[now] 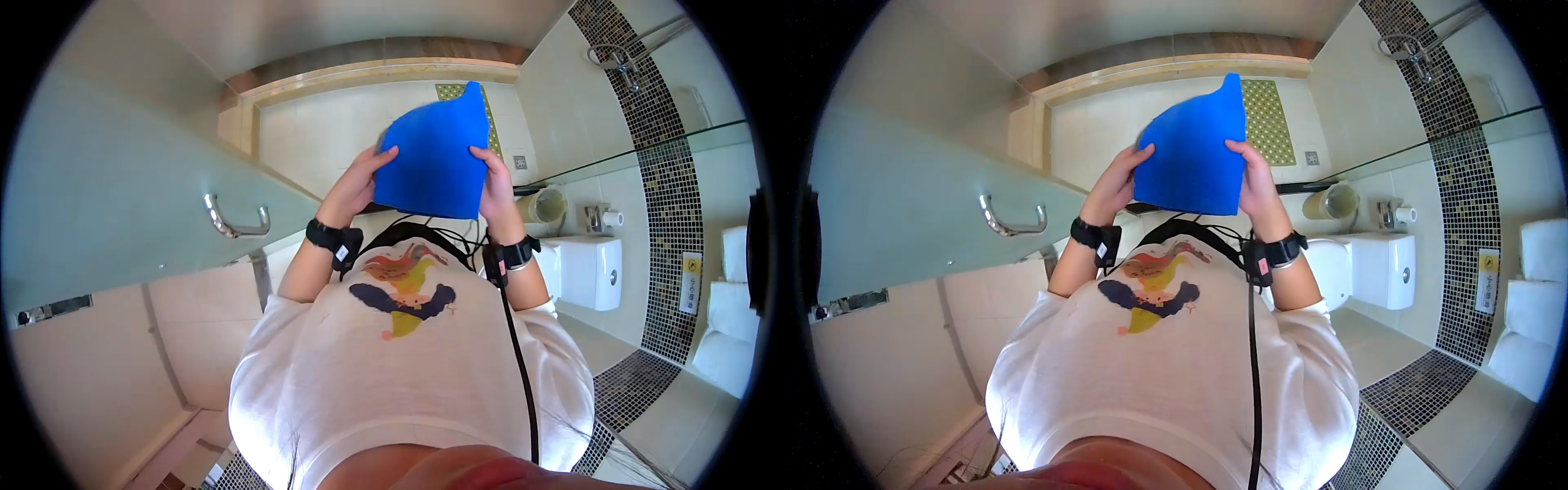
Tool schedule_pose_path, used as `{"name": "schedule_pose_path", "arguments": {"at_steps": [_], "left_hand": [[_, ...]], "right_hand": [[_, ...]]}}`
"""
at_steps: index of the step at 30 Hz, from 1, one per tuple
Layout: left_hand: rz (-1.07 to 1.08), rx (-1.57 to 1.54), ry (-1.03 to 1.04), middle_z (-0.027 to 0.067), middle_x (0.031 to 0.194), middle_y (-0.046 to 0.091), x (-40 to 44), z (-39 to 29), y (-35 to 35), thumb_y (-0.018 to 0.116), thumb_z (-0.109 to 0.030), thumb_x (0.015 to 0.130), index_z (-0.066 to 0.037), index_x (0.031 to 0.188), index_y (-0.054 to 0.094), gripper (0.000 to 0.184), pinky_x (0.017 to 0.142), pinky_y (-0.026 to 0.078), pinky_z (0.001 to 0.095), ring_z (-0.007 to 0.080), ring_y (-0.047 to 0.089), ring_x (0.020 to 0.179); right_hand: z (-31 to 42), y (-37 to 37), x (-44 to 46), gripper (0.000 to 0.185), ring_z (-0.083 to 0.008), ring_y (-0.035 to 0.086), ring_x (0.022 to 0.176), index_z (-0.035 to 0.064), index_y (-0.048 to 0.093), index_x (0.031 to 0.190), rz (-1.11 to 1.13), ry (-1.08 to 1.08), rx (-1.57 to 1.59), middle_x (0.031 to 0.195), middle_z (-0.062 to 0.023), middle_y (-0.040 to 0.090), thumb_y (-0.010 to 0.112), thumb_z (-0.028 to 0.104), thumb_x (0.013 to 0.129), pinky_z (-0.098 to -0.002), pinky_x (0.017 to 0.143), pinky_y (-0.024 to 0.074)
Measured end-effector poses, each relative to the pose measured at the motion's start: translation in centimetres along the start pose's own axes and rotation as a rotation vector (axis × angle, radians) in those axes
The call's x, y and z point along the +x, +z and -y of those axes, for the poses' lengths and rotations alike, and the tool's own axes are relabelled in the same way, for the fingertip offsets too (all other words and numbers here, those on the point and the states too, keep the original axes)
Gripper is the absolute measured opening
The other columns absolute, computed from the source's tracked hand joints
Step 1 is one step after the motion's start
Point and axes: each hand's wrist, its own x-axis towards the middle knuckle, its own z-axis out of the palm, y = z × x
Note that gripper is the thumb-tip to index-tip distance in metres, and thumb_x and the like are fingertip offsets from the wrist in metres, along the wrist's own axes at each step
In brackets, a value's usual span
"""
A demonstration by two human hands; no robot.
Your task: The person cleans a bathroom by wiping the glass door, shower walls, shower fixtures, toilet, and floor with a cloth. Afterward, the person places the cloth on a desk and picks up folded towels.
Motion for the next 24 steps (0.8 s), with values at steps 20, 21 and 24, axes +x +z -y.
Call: {"name": "schedule_pose_path", "arguments": {"at_steps": [20,21,24], "left_hand": [[-0.532,0.77,0.384,0.01,0.107,0.058,-21.5,10.3,-3.4,0.062,-0.011,0.08,0.004,0.116,0.048,0.042,0.089,0.038,0.0283,0.0161,0.052,0.099],[-0.674,0.727,0.293,0.0111,0.11,0.056,-24.1,8.1,-1.1,0.063,-0.012,0.08,0.005,0.117,0.047,0.044,0.09,0.038,0.0281,0.0167,0.051,0.1],[-0.905,0.359,0.444,0.0124,0.112,0.053,-29.2,7.9,-7.4,0.061,-0.011,0.081,0.004,0.12,0.043,0.045,0.087,0.039,0.0274,0.016,0.051,0.1]], "right_hand": [[-3.1,-1.3,-16.9,0.038,-0.0208,0.056,0.099,0.0058,0.041,0.126,-0.05,0.053,-0.768,0.116,-0.0124,0.054,0.041,0.022,0.091,-0.0315,0.085,0.0438],[-3.4,-1.6,-17.3,0.038,-0.0208,0.056,0.099,0.0058,0.041,0.126,-0.041,0.052,-0.777,0.116,-0.0124,0.054,0.041,0.022,0.091,-0.0315,0.085,0.0438],[-5.0,-3.0,-18.0,0.032,-0.0179,0.056,0.096,0.0047,0.047,0.118,-0.307,-0.099,-0.641,0.112,-0.0107,0.057,0.039,0.02,0.09,-0.0285,0.084,0.0425]]}}
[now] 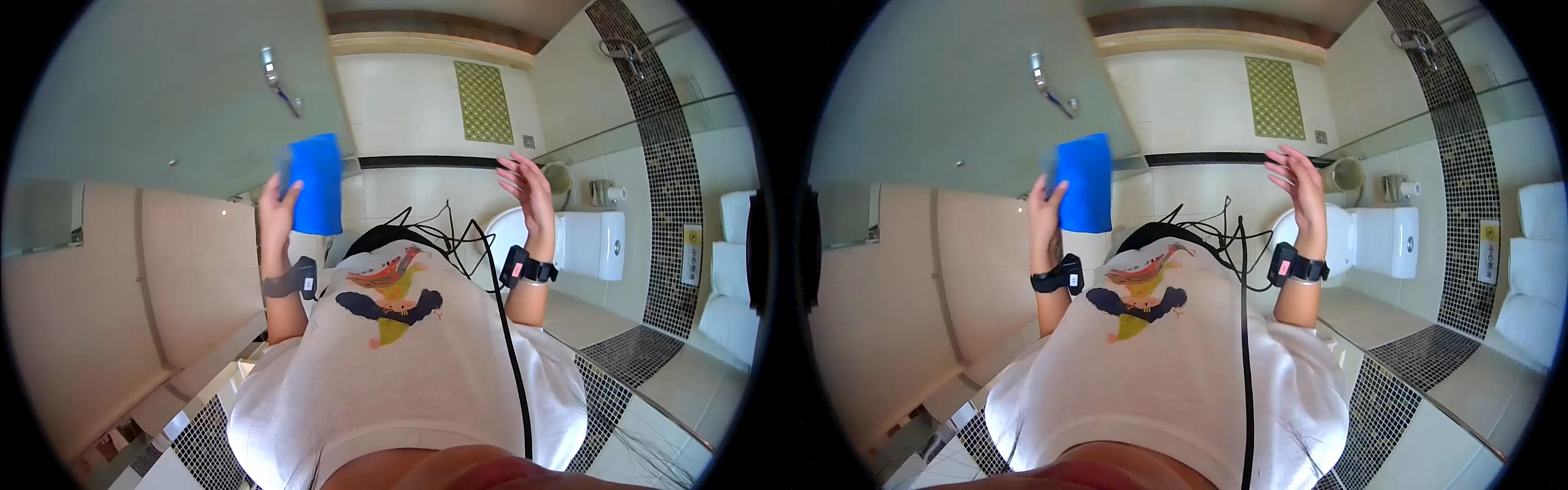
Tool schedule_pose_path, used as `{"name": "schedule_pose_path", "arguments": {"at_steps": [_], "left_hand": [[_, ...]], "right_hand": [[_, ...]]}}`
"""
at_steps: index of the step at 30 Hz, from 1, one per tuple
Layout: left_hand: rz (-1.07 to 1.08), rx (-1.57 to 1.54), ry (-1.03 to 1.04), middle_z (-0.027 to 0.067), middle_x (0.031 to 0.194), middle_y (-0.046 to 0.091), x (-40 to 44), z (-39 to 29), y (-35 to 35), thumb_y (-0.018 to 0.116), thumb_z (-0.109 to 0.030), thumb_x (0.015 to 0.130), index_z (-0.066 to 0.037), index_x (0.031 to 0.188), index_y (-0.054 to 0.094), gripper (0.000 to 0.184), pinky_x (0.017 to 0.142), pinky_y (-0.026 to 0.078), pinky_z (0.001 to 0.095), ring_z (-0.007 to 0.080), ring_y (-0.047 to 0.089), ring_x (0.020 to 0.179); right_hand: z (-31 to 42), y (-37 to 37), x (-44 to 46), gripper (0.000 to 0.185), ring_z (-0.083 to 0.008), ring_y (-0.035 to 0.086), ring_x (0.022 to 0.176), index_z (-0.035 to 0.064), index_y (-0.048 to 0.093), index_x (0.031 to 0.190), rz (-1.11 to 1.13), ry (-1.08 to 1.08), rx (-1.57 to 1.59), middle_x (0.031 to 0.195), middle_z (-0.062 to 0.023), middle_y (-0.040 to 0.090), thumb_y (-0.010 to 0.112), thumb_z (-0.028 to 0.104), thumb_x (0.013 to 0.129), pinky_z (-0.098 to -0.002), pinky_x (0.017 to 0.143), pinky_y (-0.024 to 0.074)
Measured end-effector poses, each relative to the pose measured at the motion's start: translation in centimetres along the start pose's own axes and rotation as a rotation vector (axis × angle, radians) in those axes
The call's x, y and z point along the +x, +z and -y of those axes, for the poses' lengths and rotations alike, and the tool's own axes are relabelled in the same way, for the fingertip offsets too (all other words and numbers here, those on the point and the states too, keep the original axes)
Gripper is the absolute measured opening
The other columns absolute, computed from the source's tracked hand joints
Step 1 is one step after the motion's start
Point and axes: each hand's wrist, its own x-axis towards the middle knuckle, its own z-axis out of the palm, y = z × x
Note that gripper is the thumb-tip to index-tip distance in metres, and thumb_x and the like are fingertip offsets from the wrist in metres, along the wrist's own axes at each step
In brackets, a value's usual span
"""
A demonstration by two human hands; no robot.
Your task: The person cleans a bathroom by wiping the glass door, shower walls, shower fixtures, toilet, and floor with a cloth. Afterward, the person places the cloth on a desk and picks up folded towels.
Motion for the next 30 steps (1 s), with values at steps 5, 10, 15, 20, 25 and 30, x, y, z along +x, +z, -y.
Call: {"name": "schedule_pose_path", "arguments": {"at_steps": [5,10,15,20,25,30], "left_hand": [[-0.386,-0.236,0.184,0.0132,0.11,0.054,2.3,0.6,-12.4,0.057,-0.011,0.083,0.001,0.119,0.044,0.04,0.083,0.045,0.0328,0.0212,0.054,0.098],[-0.59,-0.143,0.222,0.0137,0.11,0.053,3.4,-1.1,-25.1,0.057,-0.009,0.083,0.001,0.12,0.043,0.04,0.083,0.045,0.0347,0.0226,0.054,0.098],[-0.702,-0.076,0.234,0.0141,0.111,0.053,3.7,-3.2,-34.6,0.055,-0.008,0.084,0.002,0.12,0.043,0.039,0.083,0.045,0.0352,0.0232,0.052,0.099],[-0.79,-0.059,0.242,0.0141,0.111,0.052,4.1,-2.5,-39.3,0.055,-0.006,0.083,0.004,0.119,0.044,0.039,0.083,0.044,0.0356,0.0237,0.052,0.097],[-0.806,-0.188,0.123,0.0134,0.11,0.053,6.1,-1.0,-42.1,0.056,-0.005,0.082,0.004,0.119,0.045,0.039,0.084,0.043,0.0351,0.0235,0.052,0.097],[-0.73,-0.219,0.165,0.0126,0.11,0.053,11.2,-2.6,-45.9,0.056,-0.006,0.082,0.004,0.117,0.047,0.038,0.084,0.044,0.0329,0.0219,0.052,0.097]], "right_hand": [[-4.2,4.7,0.1,0.03,-0.014,0.057,0.092,0.0068,0.052,0.112,-0.133,0.06,-0.046,0.107,-0.0087,0.06,0.042,0.025,0.089,-0.0262,0.08,0.0415],[-6.6,16.0,1.6,0.025,-0.0125,0.059,0.087,0.007,0.053,0.108,-0.047,0.01,-0.069,0.103,-0.0072,0.062,0.041,0.018,0.089,-0.025,0.077,0.0427],[-8.4,29.1,3.4,0.028,-0.0137,0.06,0.087,0.0053,0.05,0.112,0.061,0.035,-0.002,0.109,-0.0082,0.059,0.043,0.018,0.089,-0.0236,0.075,0.0437],[-11.0,38.9,6.4,0.047,-0.0229,0.056,0.1,0.0007,0.031,0.128,0.148,0.069,-0.047,0.128,-0.0136,0.042,0.045,0.02,0.088,-0.0303,0.083,0.0435],[-12.2,45.8,8.7,0.076,-0.0279,0.047,0.112,0.0014,-0.002,0.137,0.11,0.139,-0.103,0.141,-0.0204,0.015,0.047,0.02,0.083,-0.0331,0.088,0.0409],[-15.1,49.0,11.2,0.088,-0.0315,0.026,0.126,0.0002,-0.009,0.136,0.016,0.113,-0.142,0.143,-0.0215,0.005,0.054,0.022,0.078,-0.0358,0.101,0.0261]]}}
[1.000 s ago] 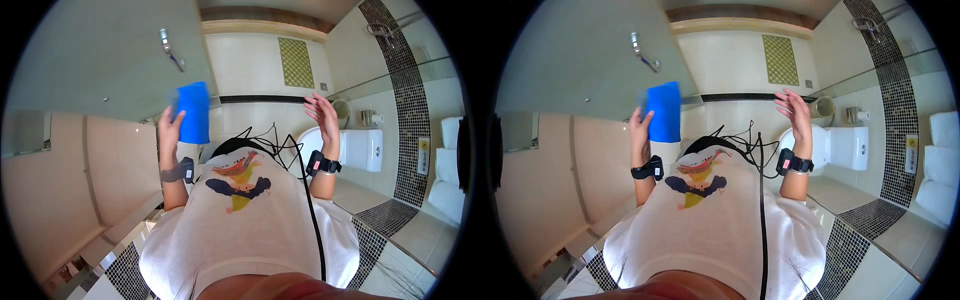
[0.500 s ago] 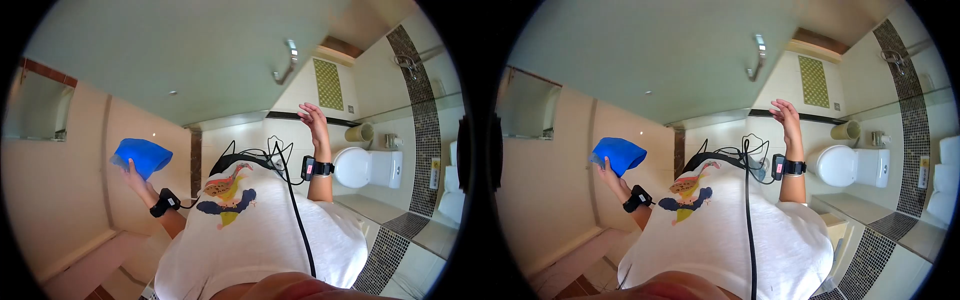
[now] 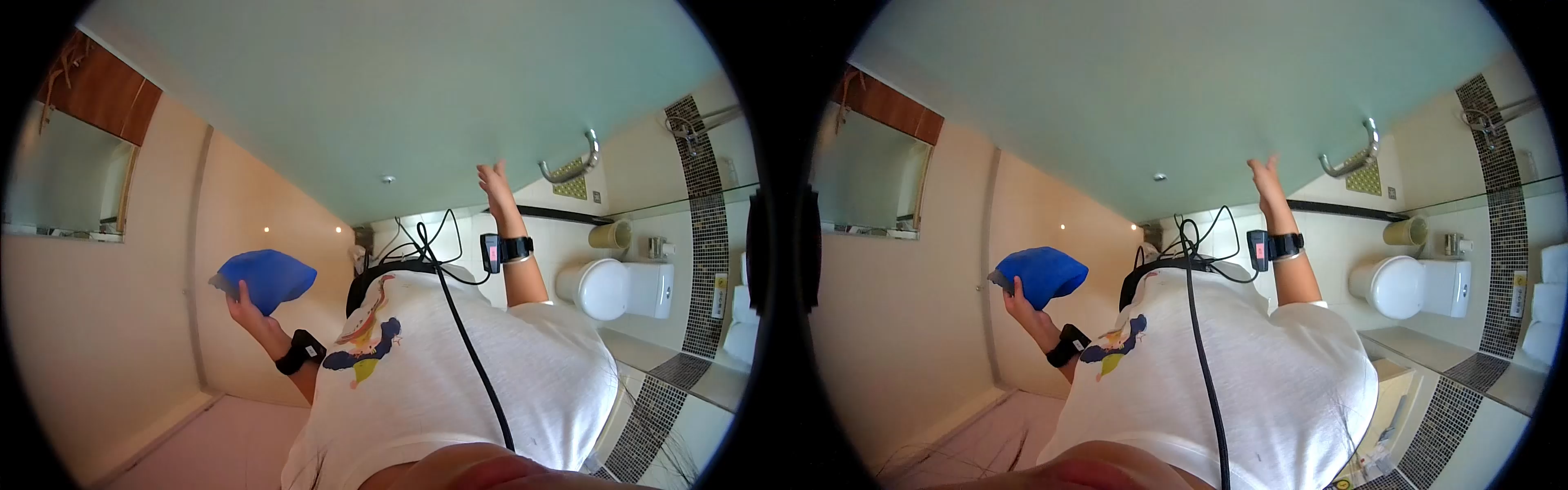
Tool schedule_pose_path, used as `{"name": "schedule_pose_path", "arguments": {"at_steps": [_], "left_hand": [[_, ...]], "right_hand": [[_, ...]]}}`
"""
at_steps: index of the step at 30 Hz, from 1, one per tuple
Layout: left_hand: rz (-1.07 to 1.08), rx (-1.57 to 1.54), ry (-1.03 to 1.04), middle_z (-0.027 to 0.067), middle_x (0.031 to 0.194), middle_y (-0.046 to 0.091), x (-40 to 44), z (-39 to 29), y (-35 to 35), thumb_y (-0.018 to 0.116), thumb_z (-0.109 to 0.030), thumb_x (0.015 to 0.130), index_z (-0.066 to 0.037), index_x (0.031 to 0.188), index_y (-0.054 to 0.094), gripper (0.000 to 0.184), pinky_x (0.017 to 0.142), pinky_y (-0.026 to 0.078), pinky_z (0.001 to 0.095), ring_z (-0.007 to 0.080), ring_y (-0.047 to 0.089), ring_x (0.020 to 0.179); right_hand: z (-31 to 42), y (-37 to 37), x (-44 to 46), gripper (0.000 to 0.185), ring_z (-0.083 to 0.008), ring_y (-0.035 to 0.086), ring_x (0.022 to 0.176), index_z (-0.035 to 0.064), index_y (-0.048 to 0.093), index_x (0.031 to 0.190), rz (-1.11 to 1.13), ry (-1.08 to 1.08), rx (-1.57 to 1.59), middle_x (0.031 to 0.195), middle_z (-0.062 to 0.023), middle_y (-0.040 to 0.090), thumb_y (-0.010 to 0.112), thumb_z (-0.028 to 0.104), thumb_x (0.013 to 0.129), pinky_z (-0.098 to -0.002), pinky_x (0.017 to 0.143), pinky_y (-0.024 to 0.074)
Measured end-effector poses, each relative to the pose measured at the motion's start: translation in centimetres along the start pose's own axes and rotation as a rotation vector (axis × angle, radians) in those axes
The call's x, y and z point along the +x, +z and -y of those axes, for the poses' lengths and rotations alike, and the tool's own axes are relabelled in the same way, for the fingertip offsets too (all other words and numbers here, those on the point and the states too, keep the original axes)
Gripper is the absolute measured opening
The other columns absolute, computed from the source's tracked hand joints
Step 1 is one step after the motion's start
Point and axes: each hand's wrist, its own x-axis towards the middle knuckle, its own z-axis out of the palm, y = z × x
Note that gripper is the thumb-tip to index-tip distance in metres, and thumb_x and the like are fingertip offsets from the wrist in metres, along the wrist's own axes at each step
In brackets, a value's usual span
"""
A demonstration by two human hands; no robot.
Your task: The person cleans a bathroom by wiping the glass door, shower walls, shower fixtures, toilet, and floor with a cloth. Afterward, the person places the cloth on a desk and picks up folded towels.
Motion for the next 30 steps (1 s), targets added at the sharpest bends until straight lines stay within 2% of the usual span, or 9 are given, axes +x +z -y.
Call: {"name": "schedule_pose_path", "arguments": {"at_steps": [2,11,15,16,19,22,23,27,30], "left_hand": [[0.005,0.037,0.04,0.0127,0.108,0.054,3.8,0.1,0.6,0.057,-0.008,0.082,0.003,0.116,0.048,0.037,0.083,0.045,0.033,0.0224,0.054,0.095],[0.221,0.05,0.054,0.0109,0.109,0.054,14.6,-4.1,8.2,0.055,-0.008,0.084,0.003,0.115,0.048,0.034,0.083,0.043,0.0314,0.0204,0.053,0.096],[0.318,0.068,0.032,0.0108,0.106,0.056,19.5,-4.4,11.5,0.054,-0.008,0.085,0.003,0.113,0.049,0.031,0.079,0.046,0.0318,0.0204,0.055,0.091],[0.281,0.107,-0.012,0.0111,0.106,0.055,16.7,-3.4,8.1,0.054,-0.008,0.085,0.003,0.113,0.049,0.031,0.079,0.046,0.0319,0.0205,0.055,0.091],[0.415,0.07,0.012,0.0117,0.106,0.055,20.7,-1.5,12.2,0.053,-0.008,0.085,0.003,0.113,0.049,0.03,0.079,0.046,0.0321,0.0208,0.055,0.091],[0.515,-0.015,-0.048,0.0127,0.105,0.056,20.5,-2.1,16.8,0.054,-0.009,0.084,0.003,0.112,0.049,0.031,0.078,0.048,0.0323,0.0216,0.057,0.09],[0.318,0.022,-0.094,0.0132,0.104,0.057,14.5,-3.9,8.3,0.056,-0.009,0.083,0.003,0.112,0.05,0.031,0.077,0.049,0.0324,0.0223,0.058,0.09],[0.382,0.169,-0.104,0.0123,0.109,0.054,17.7,-3.8,13.7,0.053,-0.007,0.085,0.003,0.115,0.047,0.033,0.083,0.044,0.0319,0.0208,0.054,0.095],[0.376,0.11,-0.081,0.0116,0.107,0.055,17.4,-3.7,16.4,0.053,-0.007,0.085,0.003,0.114,0.048,0.031,0.084,0.043,0.0311,0.0206,0.053,0.095]], "right_hand": [[-0.3,1.5,-0.2,0.091,-0.0304,0.014,0.13,-0.001,-0.009,0.136,-0.189,-0.06,-0.028,0.143,-0.0209,0.004,0.055,0.021,0.075,-0.0347,0.104,0.0164],[-2.6,0.2,2.0,0.092,-0.031,0.012,0.131,-0.0003,-0.007,0.137,-0.43,-0.023,0.168,0.14,-0.0211,0.015,0.053,0.01,0.067,-0.0403,0.104,0.0087],[1.1,2.2,-0.3,0.084,-0.0312,0.013,0.131,0.0003,0.011,0.137,-0.51,-0.003,0.082,0.14,-0.0228,0.014,0.056,0.015,0.068,-0.0377,0.103,0.0177],[-0.3,-0.2,-1.4,0.075,-0.032,0.018,0.128,0.0024,0.023,0.134,-0.554,0.082,-0.168,0.137,-0.0233,0.02,0.057,0.02,0.07,-0.038,0.1,0.0253],[0.8,0.3,-1.8,0.064,-0.0309,0.03,0.121,0.0008,0.033,0.128,-0.735,-0.008,-0.26,0.132,-0.0218,0.03,0.055,0.023,0.072,-0.0369,0.098,0.027],[1.0,-0.7,-1.8,0.056,-0.0299,0.029,0.122,0.0036,0.039,0.123,-0.804,-0.013,-0.124,0.129,-0.0197,0.032,0.057,0.024,0.073,-0.0365,0.098,0.0287],[-1.4,-1.6,-1.5,0.054,-0.0295,0.031,0.121,0.0037,0.04,0.122,-0.59,0.041,-0.204,0.127,-0.0187,0.035,0.056,0.023,0.074,-0.0359,0.097,0.029],[1.2,0.1,-2.8,0.039,-0.0186,0.047,0.105,0.0065,0.045,0.115,-0.639,-0.118,-0.076,0.118,-0.01,0.048,0.053,0.022,0.079,-0.0329,0.084,0.0372],[4.0,0.7,-4.7,0.027,-0.0164,0.055,0.092,0.0093,0.051,0.106,-0.444,0.028,-0.117,0.103,-0.0039,0.057,0.05,0.026,0.084,-0.0326,0.078,0.0407]]}}
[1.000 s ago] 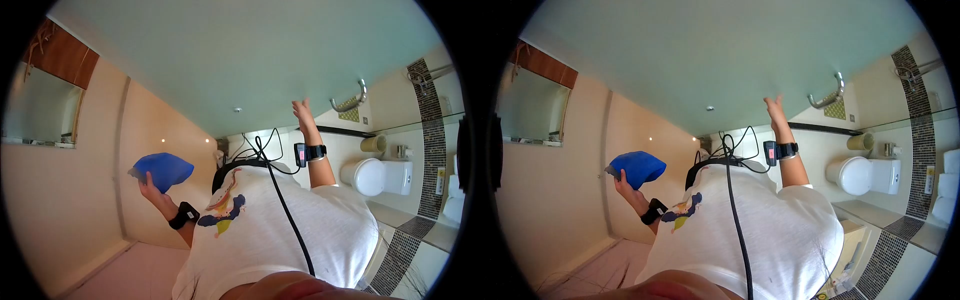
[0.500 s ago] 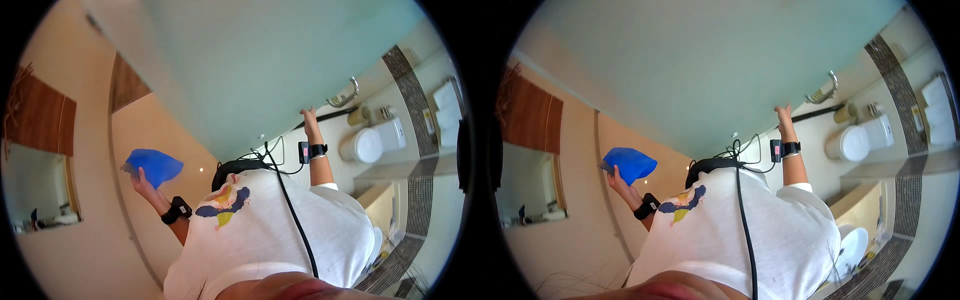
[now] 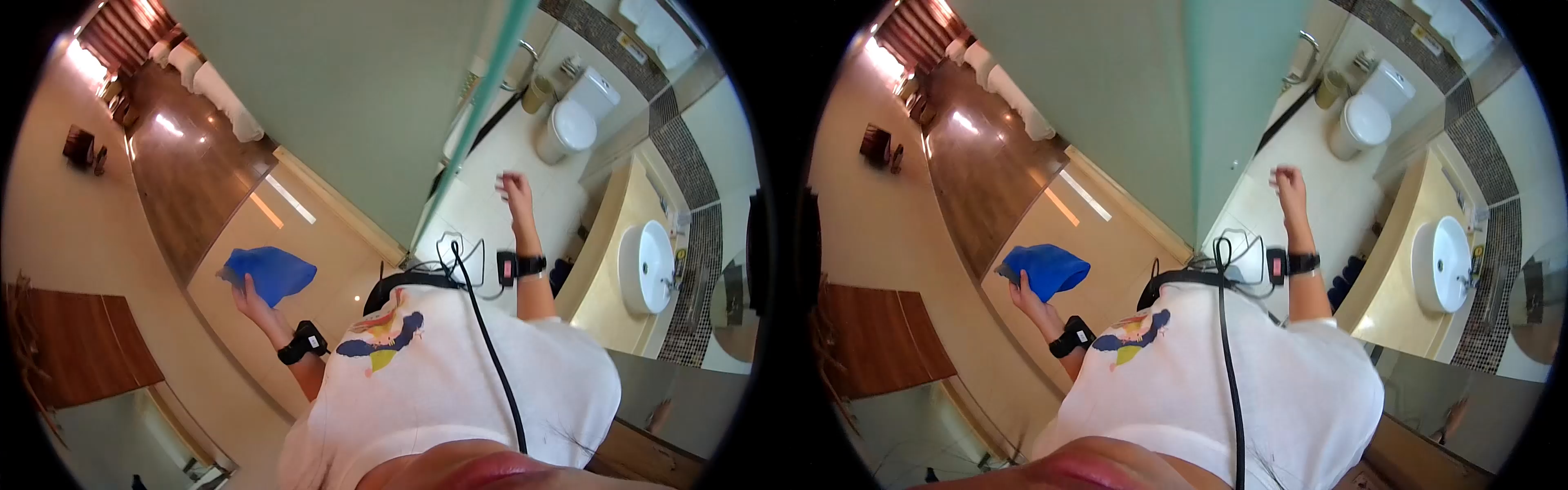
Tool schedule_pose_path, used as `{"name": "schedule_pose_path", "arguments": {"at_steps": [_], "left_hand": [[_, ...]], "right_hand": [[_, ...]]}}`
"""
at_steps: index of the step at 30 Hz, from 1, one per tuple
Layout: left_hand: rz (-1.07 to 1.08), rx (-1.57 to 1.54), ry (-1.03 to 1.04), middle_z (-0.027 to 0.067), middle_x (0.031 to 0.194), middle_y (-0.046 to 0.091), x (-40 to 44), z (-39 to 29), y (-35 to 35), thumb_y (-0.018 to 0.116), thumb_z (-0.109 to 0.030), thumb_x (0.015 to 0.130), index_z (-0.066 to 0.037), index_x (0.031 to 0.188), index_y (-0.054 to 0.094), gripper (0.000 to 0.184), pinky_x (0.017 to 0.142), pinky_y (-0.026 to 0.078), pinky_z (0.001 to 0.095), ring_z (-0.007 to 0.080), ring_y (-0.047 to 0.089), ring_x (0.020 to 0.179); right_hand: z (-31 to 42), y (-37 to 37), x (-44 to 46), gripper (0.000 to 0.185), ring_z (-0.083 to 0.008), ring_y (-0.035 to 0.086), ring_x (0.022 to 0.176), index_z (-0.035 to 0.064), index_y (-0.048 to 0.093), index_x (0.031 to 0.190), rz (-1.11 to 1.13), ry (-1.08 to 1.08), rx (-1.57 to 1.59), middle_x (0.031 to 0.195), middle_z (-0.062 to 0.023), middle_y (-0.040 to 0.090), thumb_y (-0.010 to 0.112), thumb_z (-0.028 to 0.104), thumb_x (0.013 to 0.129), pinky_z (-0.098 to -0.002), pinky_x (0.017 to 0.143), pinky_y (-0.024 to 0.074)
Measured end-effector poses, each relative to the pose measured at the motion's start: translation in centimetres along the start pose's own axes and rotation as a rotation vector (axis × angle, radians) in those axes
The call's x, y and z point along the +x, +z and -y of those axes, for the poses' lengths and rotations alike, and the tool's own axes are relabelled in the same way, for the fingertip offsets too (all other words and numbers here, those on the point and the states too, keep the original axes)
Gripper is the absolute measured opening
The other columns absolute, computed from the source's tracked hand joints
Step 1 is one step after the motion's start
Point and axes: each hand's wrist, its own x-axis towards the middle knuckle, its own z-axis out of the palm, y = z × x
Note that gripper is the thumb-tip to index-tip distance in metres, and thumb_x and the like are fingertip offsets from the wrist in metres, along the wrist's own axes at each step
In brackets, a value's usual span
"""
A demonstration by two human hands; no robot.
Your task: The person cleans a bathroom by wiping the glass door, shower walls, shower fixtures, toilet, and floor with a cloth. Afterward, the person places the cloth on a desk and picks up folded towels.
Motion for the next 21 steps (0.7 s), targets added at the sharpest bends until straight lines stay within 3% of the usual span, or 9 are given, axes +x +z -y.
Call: {"name": "schedule_pose_path", "arguments": {"at_steps": [3,8,13,15,21], "left_hand": [[-0.007,-0.02,0.049,0.0101,0.103,0.058,0.6,0.0,-0.1,0.054,-0.008,0.085,0.001,0.11,0.051,0.027,0.078,0.047,0.029,0.0183,0.057,0.088],[-0.016,-0.014,0.03,0.0061,0.1,0.058,-3.0,2.8,-3.4,0.055,-0.007,0.084,0.0,0.108,0.053,0.025,0.076,0.044,0.0242,0.0135,0.055,0.087],[-0.075,-0.072,0.04,0.0043,0.097,0.059,-5.4,3.3,-3.1,0.056,-0.006,0.083,0.0,0.108,0.053,0.026,0.075,0.043,0.0226,0.011,0.054,0.086],[0.078,-0.048,-0.057,0.0045,0.094,0.059,-4.3,3.5,-3.2,0.056,-0.007,0.083,-0.002,0.109,0.051,0.027,0.073,0.044,0.0221,0.0099,0.054,0.083],[0.232,-0.029,-0.104,0.0064,0.083,0.061,5.8,2.1,0.9,0.056,-0.007,0.084,-0.006,0.106,0.041,0.027,0.064,0.044,0.0191,0.0083,0.056,0.069]], "right_hand": [[0.9,0.7,-3.0,0.023,-0.0133,0.056,0.087,0.0081,0.054,0.099,0.157,0.075,-0.14,0.096,-0.0039,0.059,0.048,0.025,0.085,-0.0283,0.071,0.0417],[3.0,3.0,-5.9,0.025,-0.0149,0.055,0.092,0.0048,0.056,0.1,0.568,0.05,-0.109,0.099,-0.0048,0.06,0.045,0.024,0.088,-0.0282,0.08,0.0398],[5.8,8.6,-7.1,0.024,-0.0152,0.056,0.092,0.0046,0.056,0.101,0.8,-0.003,-0.083,0.1,-0.005,0.06,0.044,0.022,0.089,-0.0283,0.08,0.0402],[4.9,12.7,-6.3,0.023,-0.0149,0.056,0.091,0.0053,0.056,0.101,0.828,-0.005,-0.125,0.099,-0.0048,0.061,0.045,0.022,0.089,-0.0283,0.079,0.0411],[8.7,25.6,0.4,0.024,-0.0146,0.056,0.092,0.0038,0.054,0.105,1.019,-0.12,-0.136,0.099,-0.005,0.06,0.046,0.02,0.09,-0.0281,0.081,0.0415]]}}
